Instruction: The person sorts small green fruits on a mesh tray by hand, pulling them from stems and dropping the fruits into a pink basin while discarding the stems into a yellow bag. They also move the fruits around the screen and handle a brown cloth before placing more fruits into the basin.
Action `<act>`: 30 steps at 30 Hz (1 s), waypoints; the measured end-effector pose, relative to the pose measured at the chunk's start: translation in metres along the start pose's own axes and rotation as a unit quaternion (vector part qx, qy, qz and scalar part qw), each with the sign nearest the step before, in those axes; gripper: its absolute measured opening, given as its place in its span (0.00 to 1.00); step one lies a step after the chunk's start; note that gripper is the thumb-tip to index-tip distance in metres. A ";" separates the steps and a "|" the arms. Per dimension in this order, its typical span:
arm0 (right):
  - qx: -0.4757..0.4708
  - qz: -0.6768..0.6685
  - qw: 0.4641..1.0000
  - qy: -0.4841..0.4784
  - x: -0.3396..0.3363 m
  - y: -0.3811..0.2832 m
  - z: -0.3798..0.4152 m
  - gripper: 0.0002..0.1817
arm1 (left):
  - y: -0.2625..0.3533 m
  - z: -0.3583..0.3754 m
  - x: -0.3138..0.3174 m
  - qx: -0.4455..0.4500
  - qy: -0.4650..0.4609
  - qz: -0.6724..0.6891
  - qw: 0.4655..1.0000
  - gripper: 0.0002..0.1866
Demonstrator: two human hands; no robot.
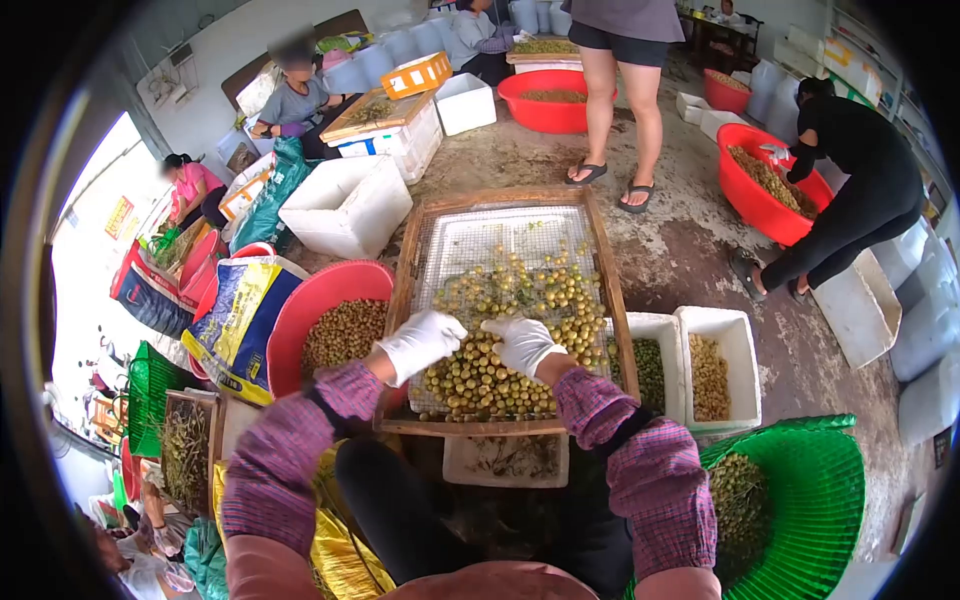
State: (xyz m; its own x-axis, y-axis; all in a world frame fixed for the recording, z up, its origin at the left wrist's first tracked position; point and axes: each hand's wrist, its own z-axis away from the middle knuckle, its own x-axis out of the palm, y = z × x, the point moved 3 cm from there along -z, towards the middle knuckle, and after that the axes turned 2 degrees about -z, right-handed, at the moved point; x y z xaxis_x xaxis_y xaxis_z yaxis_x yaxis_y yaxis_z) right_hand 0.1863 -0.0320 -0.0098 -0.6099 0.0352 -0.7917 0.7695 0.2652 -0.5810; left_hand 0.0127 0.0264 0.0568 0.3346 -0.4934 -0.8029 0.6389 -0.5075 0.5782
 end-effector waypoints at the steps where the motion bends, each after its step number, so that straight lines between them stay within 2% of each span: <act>1: 0.011 0.018 0.999 -0.041 0.004 -0.012 -0.001 0.24 | -0.013 -0.004 0.022 0.015 0.048 -0.016 0.999 0.09; 2: 0.033 0.070 0.991 -0.111 0.005 -0.023 -0.004 0.23 | -0.015 -0.005 0.035 -0.026 0.040 -0.057 0.997 0.09; 4: 0.012 0.129 0.979 -0.156 0.021 -0.016 -0.016 0.21 | -0.027 -0.010 0.056 0.001 0.067 -0.104 0.992 0.09; 5: -0.024 0.159 0.979 -0.121 0.022 -0.014 -0.017 0.17 | -0.032 -0.013 0.060 -0.001 0.060 -0.087 0.994 0.10; 10: 0.034 0.084 0.994 -0.066 0.010 0.009 -0.007 0.13 | -0.023 -0.017 0.060 0.021 -0.009 -0.064 0.998 0.13; 12: 0.037 0.049 0.998 -0.023 0.005 0.017 -0.005 0.13 | -0.019 -0.021 0.066 0.023 0.020 -0.040 0.999 0.13; 13: 0.075 0.000 0.997 -0.035 0.001 0.020 -0.002 0.11 | -0.017 -0.022 0.067 0.023 0.036 -0.028 0.999 0.14; 17: 0.116 -0.121 0.986 0.015 -0.016 0.012 0.003 0.11 | -0.011 -0.024 0.061 0.066 0.049 -0.086 0.993 0.13; 20: 0.129 -0.184 0.974 0.024 -0.016 0.015 0.001 0.11 | -0.014 -0.027 0.066 0.079 -0.004 -0.124 0.989 0.12; 21: 0.128 -0.203 0.970 0.026 -0.016 0.014 0.000 0.11 | -0.014 -0.025 0.069 0.100 0.025 -0.117 0.988 0.10; 24: 0.103 -0.155 0.981 0.046 -0.019 0.007 0.005 0.11 | -0.020 -0.029 0.071 0.048 0.024 -0.100 0.993 0.07; 25: 0.116 -0.076 0.988 0.060 -0.020 0.006 0.011 0.11 | -0.016 -0.022 0.058 0.042 0.070 -0.045 0.996 0.06; 28: 0.178 -0.217 0.957 0.079 -0.017 0.014 0.014 0.11 | 0.001 -0.002 0.045 0.125 -0.075 -0.090 0.985 0.06; 30: 0.173 -0.240 0.952 0.074 -0.011 0.020 0.014 0.10 | -0.004 0.006 0.064 0.205 -0.078 -0.144 0.965 0.08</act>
State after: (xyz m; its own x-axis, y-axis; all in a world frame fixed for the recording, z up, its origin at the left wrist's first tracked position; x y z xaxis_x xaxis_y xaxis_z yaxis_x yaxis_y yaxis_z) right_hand 0.2112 -0.0409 -0.0153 -0.9075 0.1314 -0.3990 0.3963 -0.0476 -0.9169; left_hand 0.0275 -0.0075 0.0036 0.0545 -0.3747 -0.9255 0.3506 -0.8607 0.3691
